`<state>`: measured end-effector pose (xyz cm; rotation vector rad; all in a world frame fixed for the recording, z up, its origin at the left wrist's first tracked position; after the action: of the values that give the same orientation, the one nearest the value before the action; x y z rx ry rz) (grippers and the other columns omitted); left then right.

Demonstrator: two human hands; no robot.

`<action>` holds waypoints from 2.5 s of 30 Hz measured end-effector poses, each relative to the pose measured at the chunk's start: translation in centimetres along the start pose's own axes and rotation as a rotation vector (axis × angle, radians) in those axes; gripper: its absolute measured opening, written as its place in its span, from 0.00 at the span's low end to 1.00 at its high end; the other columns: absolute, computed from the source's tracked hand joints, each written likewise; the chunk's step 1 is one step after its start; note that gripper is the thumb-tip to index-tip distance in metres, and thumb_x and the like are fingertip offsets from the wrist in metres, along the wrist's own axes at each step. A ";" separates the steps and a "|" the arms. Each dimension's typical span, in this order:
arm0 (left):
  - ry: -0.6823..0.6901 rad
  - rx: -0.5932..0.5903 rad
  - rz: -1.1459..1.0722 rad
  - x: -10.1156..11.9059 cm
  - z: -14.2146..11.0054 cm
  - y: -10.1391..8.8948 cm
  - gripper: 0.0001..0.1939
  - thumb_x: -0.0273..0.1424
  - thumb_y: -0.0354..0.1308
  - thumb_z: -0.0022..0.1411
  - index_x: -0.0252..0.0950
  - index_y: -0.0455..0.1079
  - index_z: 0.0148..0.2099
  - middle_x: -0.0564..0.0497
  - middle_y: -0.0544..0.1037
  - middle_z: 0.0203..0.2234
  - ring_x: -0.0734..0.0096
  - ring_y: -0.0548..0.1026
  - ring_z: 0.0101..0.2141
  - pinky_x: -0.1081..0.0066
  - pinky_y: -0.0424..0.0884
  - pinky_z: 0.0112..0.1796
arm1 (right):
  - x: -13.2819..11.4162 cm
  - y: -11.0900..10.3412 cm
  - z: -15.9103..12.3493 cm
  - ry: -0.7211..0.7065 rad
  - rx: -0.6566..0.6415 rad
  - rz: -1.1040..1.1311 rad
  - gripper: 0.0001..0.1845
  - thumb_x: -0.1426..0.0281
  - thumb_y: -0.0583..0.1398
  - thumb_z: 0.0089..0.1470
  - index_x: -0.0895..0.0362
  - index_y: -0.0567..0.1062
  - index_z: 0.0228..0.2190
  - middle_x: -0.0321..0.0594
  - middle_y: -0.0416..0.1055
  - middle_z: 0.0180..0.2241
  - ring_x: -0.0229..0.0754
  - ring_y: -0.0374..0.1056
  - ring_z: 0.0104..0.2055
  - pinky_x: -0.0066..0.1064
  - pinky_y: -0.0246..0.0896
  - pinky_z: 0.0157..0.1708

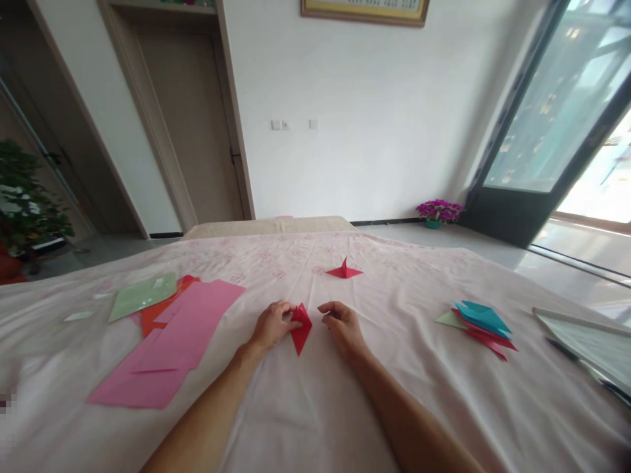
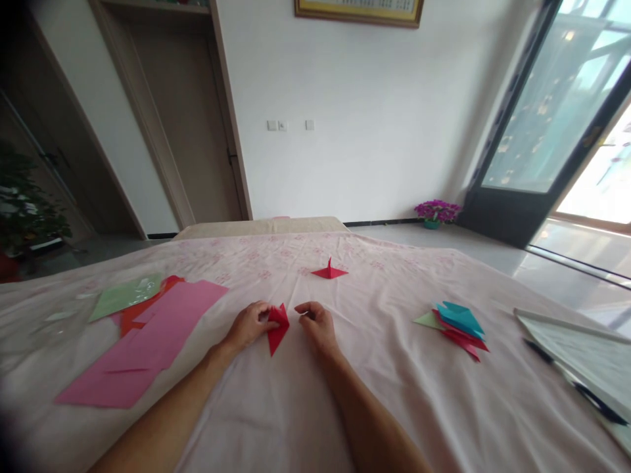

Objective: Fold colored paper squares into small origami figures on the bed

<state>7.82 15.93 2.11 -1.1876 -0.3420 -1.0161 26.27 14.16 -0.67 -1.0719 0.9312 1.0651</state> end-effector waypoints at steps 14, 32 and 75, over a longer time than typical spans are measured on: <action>-0.068 0.010 -0.227 -0.8 0.3 0.2 0.14 0.41 0.61 0.57 0.35 0.78 0.35 0.50 0.78 0.28 0.71 0.71 0.27 0.73 0.65 0.31 | -0.9 2.3 0.3 0.020 -0.146 -0.039 0.10 0.63 0.60 0.49 0.54 0.78 0.32 0.36 0.74 0.27 0.39 0.67 0.28 0.29 0.60 0.28; -0.241 -0.072 -0.482 -1.8 0.6 0.9 0.17 0.44 0.64 0.54 0.33 0.77 0.34 0.49 0.78 0.27 0.71 0.71 0.27 0.73 0.64 0.30 | -3.1 3.5 3.0 -0.099 -0.154 0.072 0.13 0.60 0.60 0.53 0.55 0.78 0.35 0.38 0.75 0.29 0.39 0.66 0.29 0.30 0.61 0.30; -0.363 -0.083 -0.666 -2.0 0.4 1.4 0.16 0.41 0.68 0.49 0.31 0.77 0.31 0.50 0.77 0.24 0.73 0.70 0.25 0.73 0.62 0.28 | -8.3 3.4 0.5 -0.687 -0.036 -0.331 0.17 0.75 0.60 0.57 0.48 0.71 0.48 0.32 0.77 0.33 0.38 0.70 0.34 0.32 0.66 0.36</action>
<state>7.94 17.24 -0.01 -1.3687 -1.0394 -1.3873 21.10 13.31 6.61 -0.7656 0.1767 1.0640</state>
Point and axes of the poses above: each hand's wrist, its own z-axis towards the middle knuckle, its own y-axis out of the palm, x = y × z, the point moved 9 cm from there along z, towards the middle knuckle
